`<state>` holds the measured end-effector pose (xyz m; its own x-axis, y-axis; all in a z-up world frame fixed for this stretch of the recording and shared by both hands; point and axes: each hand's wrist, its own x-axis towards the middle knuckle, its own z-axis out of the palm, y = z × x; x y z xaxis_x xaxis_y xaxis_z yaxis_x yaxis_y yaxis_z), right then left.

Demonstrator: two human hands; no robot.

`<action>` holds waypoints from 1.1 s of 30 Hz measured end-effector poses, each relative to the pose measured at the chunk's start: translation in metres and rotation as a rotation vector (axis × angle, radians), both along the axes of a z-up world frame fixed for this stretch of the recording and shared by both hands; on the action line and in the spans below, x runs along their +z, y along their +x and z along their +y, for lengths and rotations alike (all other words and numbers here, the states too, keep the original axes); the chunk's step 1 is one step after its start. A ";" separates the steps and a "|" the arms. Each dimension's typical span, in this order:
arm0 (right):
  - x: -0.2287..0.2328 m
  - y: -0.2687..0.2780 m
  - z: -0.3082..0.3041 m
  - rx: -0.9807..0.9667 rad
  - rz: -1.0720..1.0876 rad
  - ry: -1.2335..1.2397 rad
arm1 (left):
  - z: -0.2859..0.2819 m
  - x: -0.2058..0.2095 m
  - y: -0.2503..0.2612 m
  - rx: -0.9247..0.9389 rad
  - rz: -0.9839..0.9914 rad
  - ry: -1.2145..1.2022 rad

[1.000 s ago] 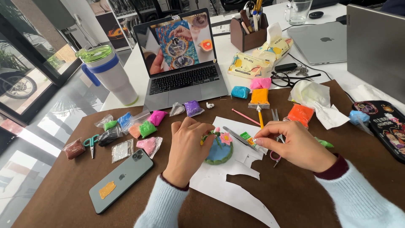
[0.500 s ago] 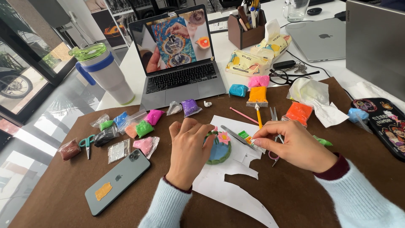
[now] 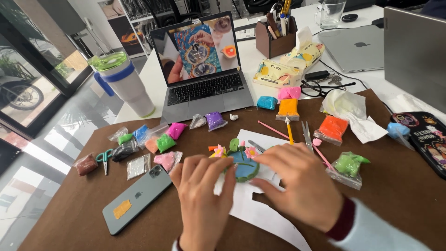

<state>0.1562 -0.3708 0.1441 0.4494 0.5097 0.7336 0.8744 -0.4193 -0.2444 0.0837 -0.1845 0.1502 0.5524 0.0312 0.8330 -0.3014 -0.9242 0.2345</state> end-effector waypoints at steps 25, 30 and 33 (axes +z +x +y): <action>0.049 -0.052 0.009 -0.206 -0.472 -0.191 | -0.024 0.032 -0.036 0.194 -0.174 0.447; 0.042 -0.055 0.012 -0.267 -0.485 -0.121 | -0.028 0.030 -0.035 0.182 -0.158 0.399; 0.036 -0.057 0.015 -0.289 -0.423 -0.071 | -0.030 0.030 -0.034 0.200 -0.150 0.381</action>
